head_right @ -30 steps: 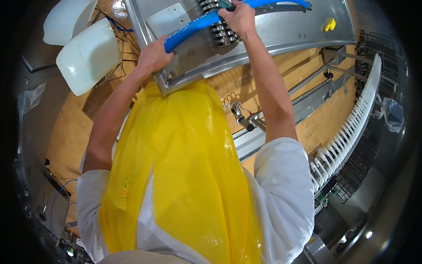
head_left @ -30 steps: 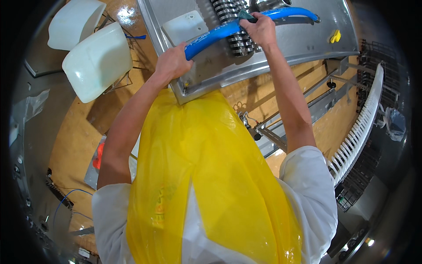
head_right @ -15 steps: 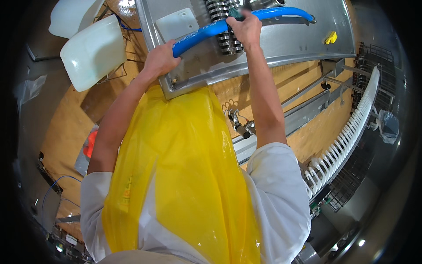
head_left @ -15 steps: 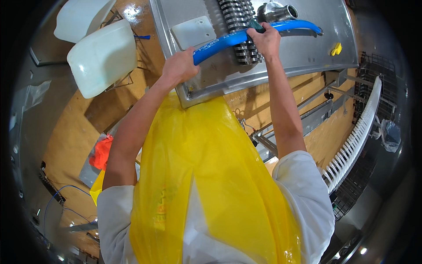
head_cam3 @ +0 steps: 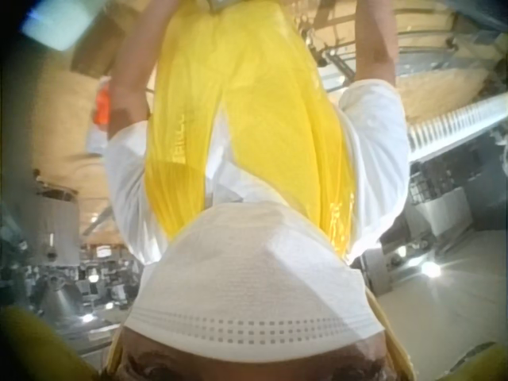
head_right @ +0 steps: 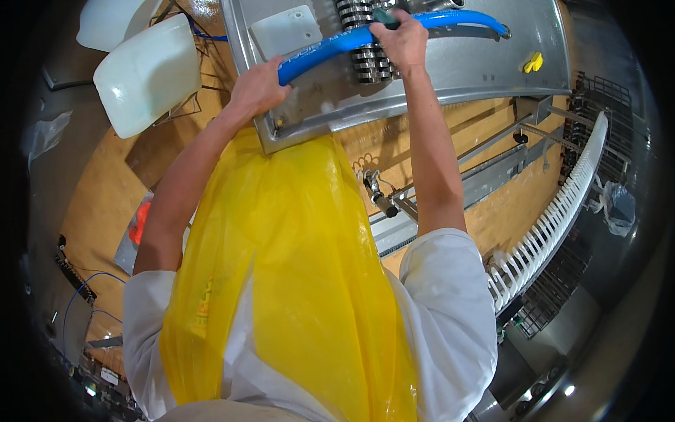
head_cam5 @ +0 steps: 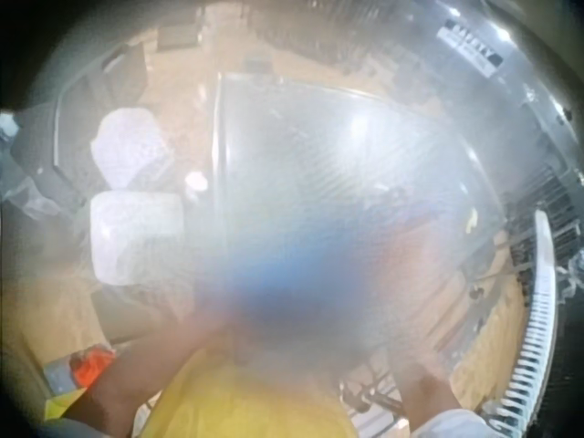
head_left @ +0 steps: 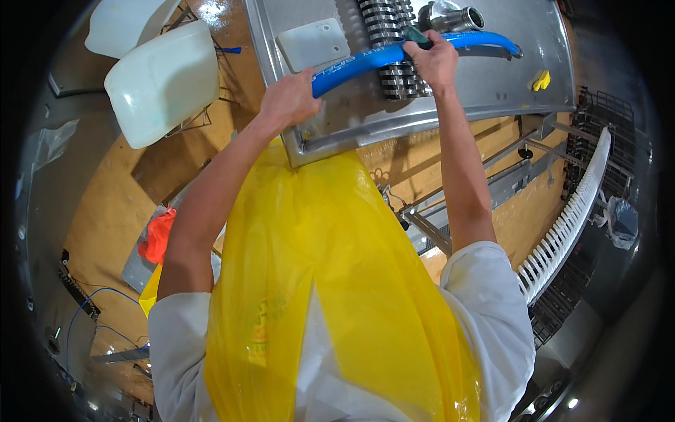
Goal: The person wipes a blue hose on a metal tray with a green sponge, then moves to a white plastic rack assembly and uses a torque wrench to tighten bolts. A coworker in a blue hard hat and mask assists by handing over tools and inspecting the assembly.
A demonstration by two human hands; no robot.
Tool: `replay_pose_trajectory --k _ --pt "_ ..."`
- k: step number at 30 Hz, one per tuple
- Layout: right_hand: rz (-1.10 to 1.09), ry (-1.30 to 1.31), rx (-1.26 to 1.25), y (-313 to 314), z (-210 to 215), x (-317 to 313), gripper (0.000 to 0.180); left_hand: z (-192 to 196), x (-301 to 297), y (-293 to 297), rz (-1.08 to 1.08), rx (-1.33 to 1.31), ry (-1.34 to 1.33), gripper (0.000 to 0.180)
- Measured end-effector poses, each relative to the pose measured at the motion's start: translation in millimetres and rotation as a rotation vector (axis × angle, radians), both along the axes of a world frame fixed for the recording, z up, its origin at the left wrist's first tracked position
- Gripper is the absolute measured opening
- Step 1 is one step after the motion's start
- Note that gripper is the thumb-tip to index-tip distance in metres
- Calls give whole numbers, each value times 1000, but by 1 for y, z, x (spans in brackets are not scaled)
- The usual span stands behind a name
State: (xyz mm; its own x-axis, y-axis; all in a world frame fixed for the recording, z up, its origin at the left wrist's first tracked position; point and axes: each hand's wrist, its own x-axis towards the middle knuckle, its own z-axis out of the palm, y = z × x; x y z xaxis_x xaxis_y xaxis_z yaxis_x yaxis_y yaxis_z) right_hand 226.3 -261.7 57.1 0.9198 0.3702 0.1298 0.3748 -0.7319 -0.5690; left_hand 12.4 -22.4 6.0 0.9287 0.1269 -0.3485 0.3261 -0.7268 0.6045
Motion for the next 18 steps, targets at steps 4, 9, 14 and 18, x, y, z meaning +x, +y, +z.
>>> replay_pose_trajectory --k 4,9,14,18 --pt "26 18 18 9 -3 -18 36 0 2 1 -7 -5 33 58" --pt "-1 57 42 1 -1 -11 35 -2 0 0 -8 -4 23 58" --pt "11 80 92 -10 -15 -14 32 -3 0 -1 -10 6 5 56" --pt "3 88 266 -20 -31 -5 30 0 1 -1 -12 8 28 57"
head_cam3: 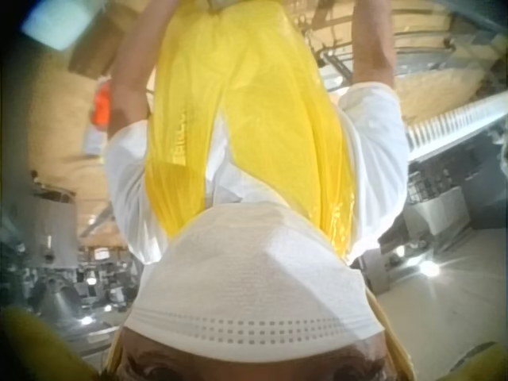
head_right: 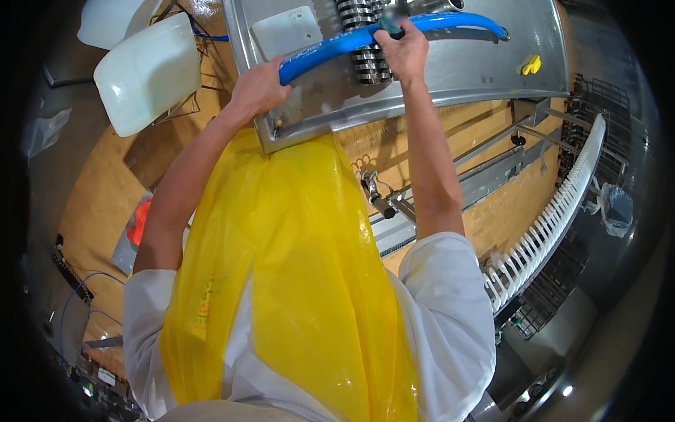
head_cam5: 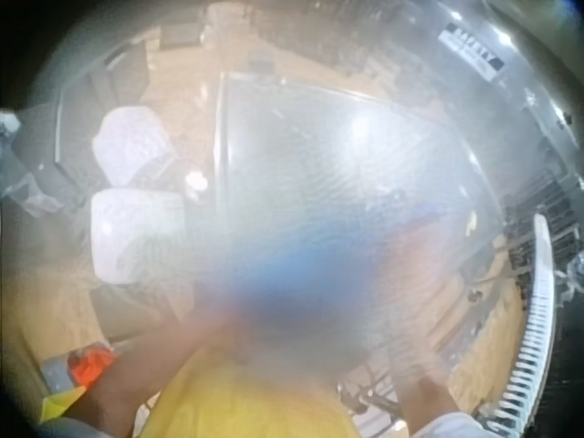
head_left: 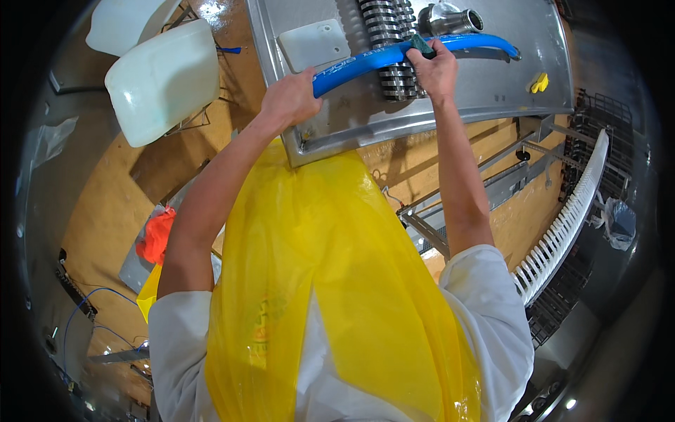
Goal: The person wipes a blue hose on a metal tray with a green sponge, then moves to a white plastic rack assembly and uses a torque wrench to tighten bolts. A coworker in a blue hard hat and mask assists by handing over tools and inspecting the assembly.
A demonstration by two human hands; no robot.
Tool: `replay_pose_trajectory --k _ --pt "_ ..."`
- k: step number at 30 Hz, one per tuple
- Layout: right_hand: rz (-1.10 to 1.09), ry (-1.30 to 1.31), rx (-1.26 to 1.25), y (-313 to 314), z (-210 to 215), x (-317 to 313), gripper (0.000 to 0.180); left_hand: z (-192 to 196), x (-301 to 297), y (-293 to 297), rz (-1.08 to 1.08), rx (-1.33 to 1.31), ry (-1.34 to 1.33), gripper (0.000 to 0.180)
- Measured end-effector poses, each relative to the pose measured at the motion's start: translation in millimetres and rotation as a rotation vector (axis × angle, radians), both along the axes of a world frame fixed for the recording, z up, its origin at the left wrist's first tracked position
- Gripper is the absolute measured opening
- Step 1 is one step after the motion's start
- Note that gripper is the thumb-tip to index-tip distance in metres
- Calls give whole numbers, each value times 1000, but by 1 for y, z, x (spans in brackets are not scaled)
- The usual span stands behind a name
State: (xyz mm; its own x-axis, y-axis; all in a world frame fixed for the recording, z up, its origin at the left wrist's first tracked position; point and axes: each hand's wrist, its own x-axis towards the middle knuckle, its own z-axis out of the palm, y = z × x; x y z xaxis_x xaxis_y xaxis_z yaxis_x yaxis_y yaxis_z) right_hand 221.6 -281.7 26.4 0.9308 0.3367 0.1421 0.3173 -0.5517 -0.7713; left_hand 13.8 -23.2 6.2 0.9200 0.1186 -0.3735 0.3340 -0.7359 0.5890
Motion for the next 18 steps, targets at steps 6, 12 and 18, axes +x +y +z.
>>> replay_pose_trajectory --k 6,12,18 --pt "-127 -38 -32 13 2 2 34 -1 -3 0 9 7 -7 61" --pt "-167 -40 -144 -10 14 26 34 3 0 0 -11 5 1 62" --pt "-89 -31 -137 17 12 -8 35 -7 -4 0 12 13 -55 61"
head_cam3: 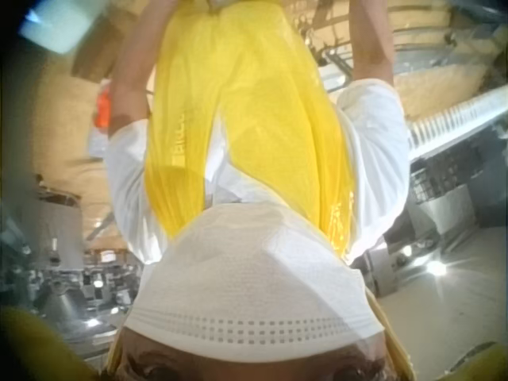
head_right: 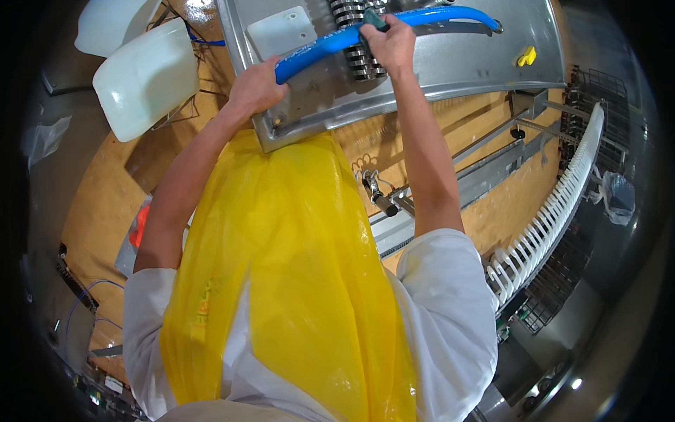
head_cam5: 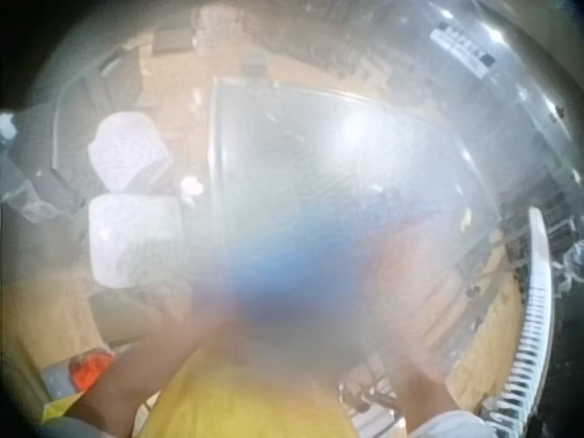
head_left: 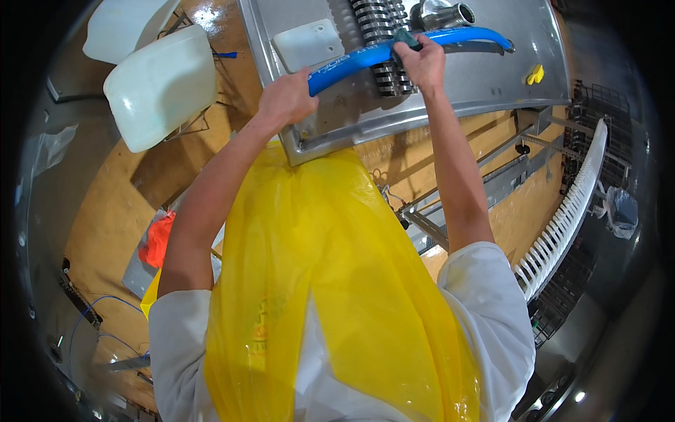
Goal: The person wipes a blue hose on a metal tray with a green sponge, then moves to a white plastic rack assembly and uses a torque wrench to tighten bolts. A coworker in a blue hard hat and mask assists by handing over tools and inspecting the assembly.
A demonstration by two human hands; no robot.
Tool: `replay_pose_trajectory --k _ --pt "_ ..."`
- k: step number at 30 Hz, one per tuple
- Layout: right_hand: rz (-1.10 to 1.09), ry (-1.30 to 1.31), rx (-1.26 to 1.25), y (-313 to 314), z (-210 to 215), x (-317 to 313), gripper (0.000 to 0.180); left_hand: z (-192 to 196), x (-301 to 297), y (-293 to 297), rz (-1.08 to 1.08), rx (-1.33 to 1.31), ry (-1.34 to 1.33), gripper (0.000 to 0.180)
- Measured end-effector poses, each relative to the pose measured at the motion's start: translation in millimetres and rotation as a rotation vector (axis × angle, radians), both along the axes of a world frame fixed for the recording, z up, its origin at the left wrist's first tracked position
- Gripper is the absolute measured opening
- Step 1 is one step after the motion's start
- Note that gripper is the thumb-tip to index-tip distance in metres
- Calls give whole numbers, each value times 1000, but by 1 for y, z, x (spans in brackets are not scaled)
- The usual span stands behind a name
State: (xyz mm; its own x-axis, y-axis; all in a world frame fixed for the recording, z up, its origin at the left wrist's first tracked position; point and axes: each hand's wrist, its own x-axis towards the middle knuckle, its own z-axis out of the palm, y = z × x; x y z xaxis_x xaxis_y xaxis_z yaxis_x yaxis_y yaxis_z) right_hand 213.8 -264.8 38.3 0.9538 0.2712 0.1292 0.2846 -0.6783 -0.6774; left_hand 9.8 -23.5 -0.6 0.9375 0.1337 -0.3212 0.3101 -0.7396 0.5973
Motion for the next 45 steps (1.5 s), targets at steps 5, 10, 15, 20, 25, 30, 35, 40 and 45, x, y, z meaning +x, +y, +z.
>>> replay_pose_trajectory --k 5,10,15,20,25,30,35,40,45 --pt "38 33 -1 11 -2 -8 35 6 3 1 -12 -3 57 62" --pt "-39 -1 39 -23 -20 38 43 9 -1 -3 -4 24 -9 57" --pt "-145 22 29 -64 -14 48 35 1 -14 -18 -73 113 -113 49" --pt "-110 122 299 -40 -19 -33 26 -16 -19 -27 -136 211 -146 48" --pt "-39 -72 238 -49 -29 -41 16 -10 -19 -27 -182 199 -182 49" --pt "35 -118 137 -26 -14 -75 21 -12 -22 -27 -179 199 -135 50" --pt "15 -60 113 -38 -23 -58 26 -12 -26 -26 -159 158 -194 51" --pt "-118 87 105 -59 -19 -34 29 1 -26 -8 -243 12 -130 53" --pt "-194 64 134 -62 -14 -34 33 0 -19 -5 -261 -25 -80 54"
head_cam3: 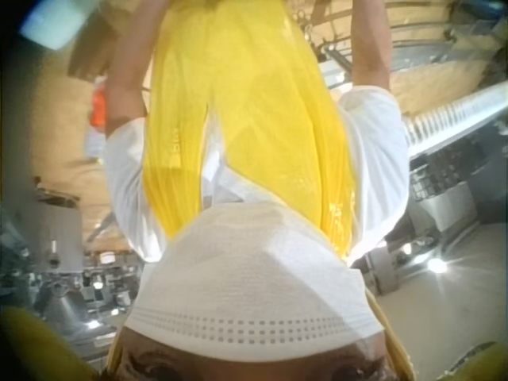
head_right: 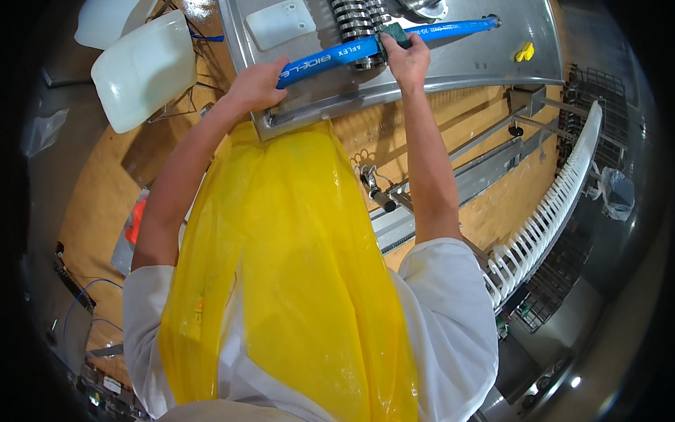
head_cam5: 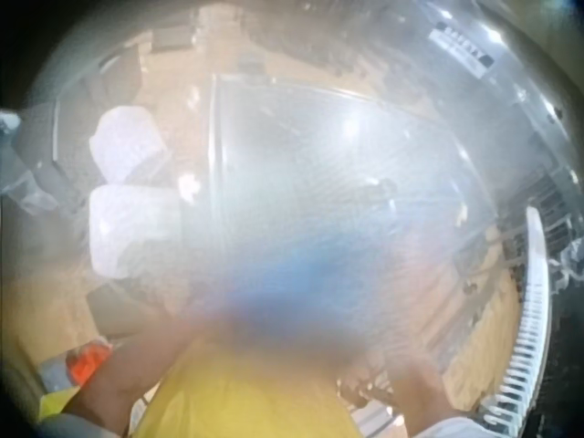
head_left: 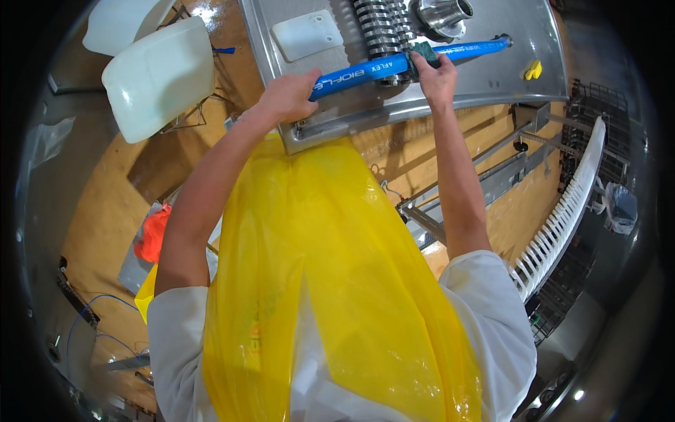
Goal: The person wipes a blue hose on a metal tray with a green sponge, then moves to a white plastic rack assembly and uses a torque wrench to tighten bolts. A coworker in a blue hard hat and mask assists by handing over tools and inspecting the assembly.
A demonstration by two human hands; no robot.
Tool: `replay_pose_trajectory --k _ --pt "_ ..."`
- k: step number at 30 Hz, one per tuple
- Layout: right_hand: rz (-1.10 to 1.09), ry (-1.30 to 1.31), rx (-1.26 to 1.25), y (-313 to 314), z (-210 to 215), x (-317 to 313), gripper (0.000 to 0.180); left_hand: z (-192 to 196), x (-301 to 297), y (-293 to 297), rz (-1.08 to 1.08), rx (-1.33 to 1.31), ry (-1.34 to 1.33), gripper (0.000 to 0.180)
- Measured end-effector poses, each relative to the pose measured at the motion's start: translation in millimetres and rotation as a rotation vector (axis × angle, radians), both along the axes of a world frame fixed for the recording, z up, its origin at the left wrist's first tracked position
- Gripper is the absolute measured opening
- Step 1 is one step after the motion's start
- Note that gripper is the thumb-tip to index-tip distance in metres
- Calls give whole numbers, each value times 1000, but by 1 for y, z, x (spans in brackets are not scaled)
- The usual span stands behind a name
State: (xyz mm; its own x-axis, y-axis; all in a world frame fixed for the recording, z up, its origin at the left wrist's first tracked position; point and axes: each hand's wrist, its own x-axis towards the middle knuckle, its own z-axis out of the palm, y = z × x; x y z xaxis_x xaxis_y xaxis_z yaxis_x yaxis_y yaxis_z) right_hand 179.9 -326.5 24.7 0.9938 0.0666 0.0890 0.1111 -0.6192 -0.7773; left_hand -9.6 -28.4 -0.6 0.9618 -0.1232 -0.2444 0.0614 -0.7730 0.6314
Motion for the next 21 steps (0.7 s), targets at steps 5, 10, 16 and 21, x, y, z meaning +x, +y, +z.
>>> replay_pose_trajectory --k 5,10,16,21 --pt "-10 -4 -46 -1 3 -20 32 -6 -5 -22 46 186 -47 56" --pt "99 50 -22 15 7 -59 29 -10 -7 -23 3 237 -135 46" --pt "-1 -66 36 14 4 -59 25 -8 -1 -20 -3 250 -159 45" --pt "54 0 -15 8 10 -47 27 -9 -5 -22 8 213 -131 46"
